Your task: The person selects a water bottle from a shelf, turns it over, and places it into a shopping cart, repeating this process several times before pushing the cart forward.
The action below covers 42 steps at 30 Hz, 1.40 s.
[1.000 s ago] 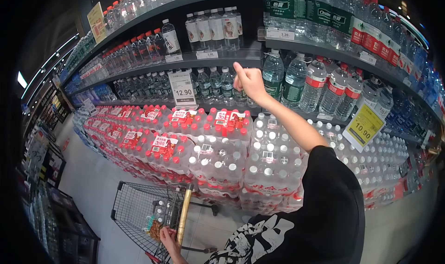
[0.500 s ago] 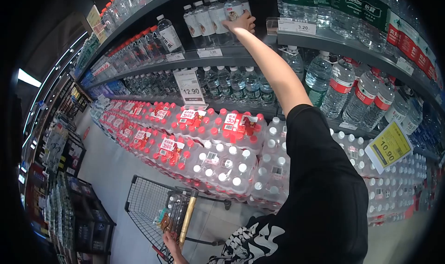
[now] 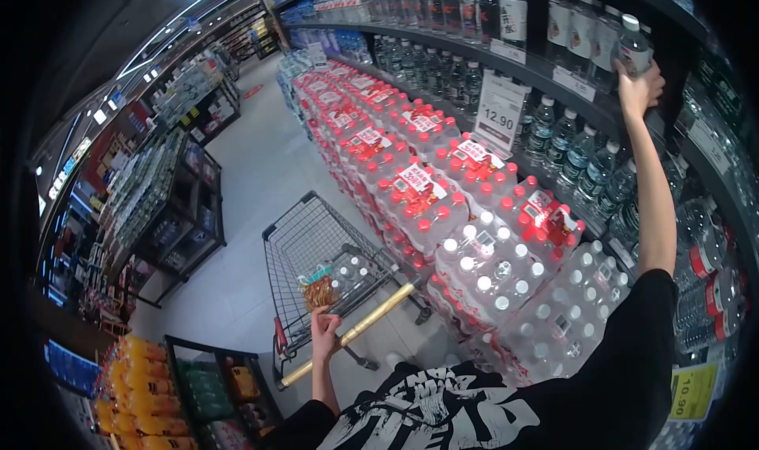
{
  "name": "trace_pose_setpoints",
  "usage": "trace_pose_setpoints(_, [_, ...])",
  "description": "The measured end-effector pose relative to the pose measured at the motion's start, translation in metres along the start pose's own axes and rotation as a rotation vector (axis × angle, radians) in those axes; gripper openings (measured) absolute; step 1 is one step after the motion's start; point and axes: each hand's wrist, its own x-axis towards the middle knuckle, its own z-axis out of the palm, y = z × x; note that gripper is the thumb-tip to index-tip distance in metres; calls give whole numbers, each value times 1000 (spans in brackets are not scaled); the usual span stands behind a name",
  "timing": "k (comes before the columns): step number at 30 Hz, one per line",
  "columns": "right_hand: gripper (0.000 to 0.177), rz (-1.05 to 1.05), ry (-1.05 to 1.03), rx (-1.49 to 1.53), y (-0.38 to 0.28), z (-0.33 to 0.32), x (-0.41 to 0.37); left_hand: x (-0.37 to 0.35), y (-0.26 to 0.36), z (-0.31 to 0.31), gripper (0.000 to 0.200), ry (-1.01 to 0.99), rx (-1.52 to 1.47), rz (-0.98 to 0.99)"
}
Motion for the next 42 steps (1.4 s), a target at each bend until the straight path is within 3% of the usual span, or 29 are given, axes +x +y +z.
trace_pose_setpoints(2, [76,-223,123,138,-16,-19,-18,3,-11,-6,25,-25,-40,-83])
trace_pose_setpoints(4, [73,-417,114,254,-38,-37,-20,2,-3,-7,16,-78,-1,-66])
trace_pose_setpoints(5, [65,-481,126,178,-55,-44,-17,2,-2,-7,12,-84,31,-97])
trace_pose_setpoints(6, [49,-458,-220,547,-95,-71,-16,3,3,-7,10,-134,82,-92])
trace_pose_setpoints(7, [36,-536,-96,599,-102,-63,-11,2,7,-7,12,-180,-34,-173])
trace_pose_setpoints(8, [34,-500,-227,699,-140,-85,-29,2,8,-4,18,-86,-146,-188])
trace_pose_setpoints(9, [111,-233,-344,777,-172,-101,-42,1,21,-7,24,-133,-136,-240])
trace_pose_setpoints(11, [106,-220,-336,929,-235,-130,-91,5,6,-20,24,-282,-438,-367])
trace_pose_setpoints(12, [104,-217,-229,783,-241,-122,-105,2,3,-22,24,-261,-458,-394])
trace_pose_setpoints(13, [104,-229,-252,790,-249,-118,-122,3,3,-23,23,-320,-501,-391])
trace_pose_setpoints(15, [104,-102,-491,943,-268,-112,-164,4,2,-25,23,-361,-553,-372])
trace_pose_setpoints(17, [39,-202,-695,1282,-299,-111,-226,6,-1,-24,20,-433,-534,-361])
trace_pose_setpoints(19, [51,-121,-945,1036,-312,-99,-291,8,2,-25,14,-497,-554,-341])
trace_pose_setpoints(20, [63,-3,-963,1148,-331,-102,-343,6,22,-21,12,-451,-535,-290])
trace_pose_setpoints(21, [65,19,-1107,1259,-340,-107,-388,2,34,-22,10,-408,-514,-244])
trace_pose_setpoints(22, [66,-24,-1177,1076,-347,-111,-432,-1,34,-26,10,-393,-525,-260])
trace_pose_setpoints(23, [65,104,-1425,965,-362,-132,-467,-3,33,-29,13,-400,-561,-255])
trace_pose_setpoints(25, [58,232,-1486,1322,-363,-133,-561,-2,28,-37,15,-378,-602,-235])
trace_pose_setpoints(27, [54,377,-1652,1256,-346,-145,-624,-10,27,-49,27,-238,-548,-344])
trace_pose_setpoints(28, [52,548,-1705,1237,-339,-147,-645,-11,20,-53,35,-151,-514,-295])
trace_pose_setpoints(29, [51,716,-1749,1215,-338,-144,-656,-15,11,-54,43,-23,-593,-243])
trace_pose_setpoints(31, [51,973,-1723,1347,-344,-142,-659,-16,6,-68,46,51,-739,-201])
trace_pose_setpoints(33, [63,1346,-2000,1256,-334,-139,-663,-16,5,-65,42,153,-680,-230])
trace_pose_setpoints(35, [71,1379,-2138,1289,-324,-135,-669,-18,2,-64,31,132,-531,-239])
trace_pose_setpoints(37, [74,1528,-2216,1247,-312,-122,-682,-16,4,-63,22,120,-570,-177])
trace_pose_setpoints(39, [71,1648,-2069,1141,-321,-127,-679,-18,6,-66,15,51,-560,-165])
trace_pose_setpoints(40, [70,1636,-2096,1168,-321,-125,-681,-18,10,-67,14,12,-546,-241])
trace_pose_setpoints(42, [65,1669,-2077,1131,-329,-136,-676,-17,10,-65,18,35,-566,-198])
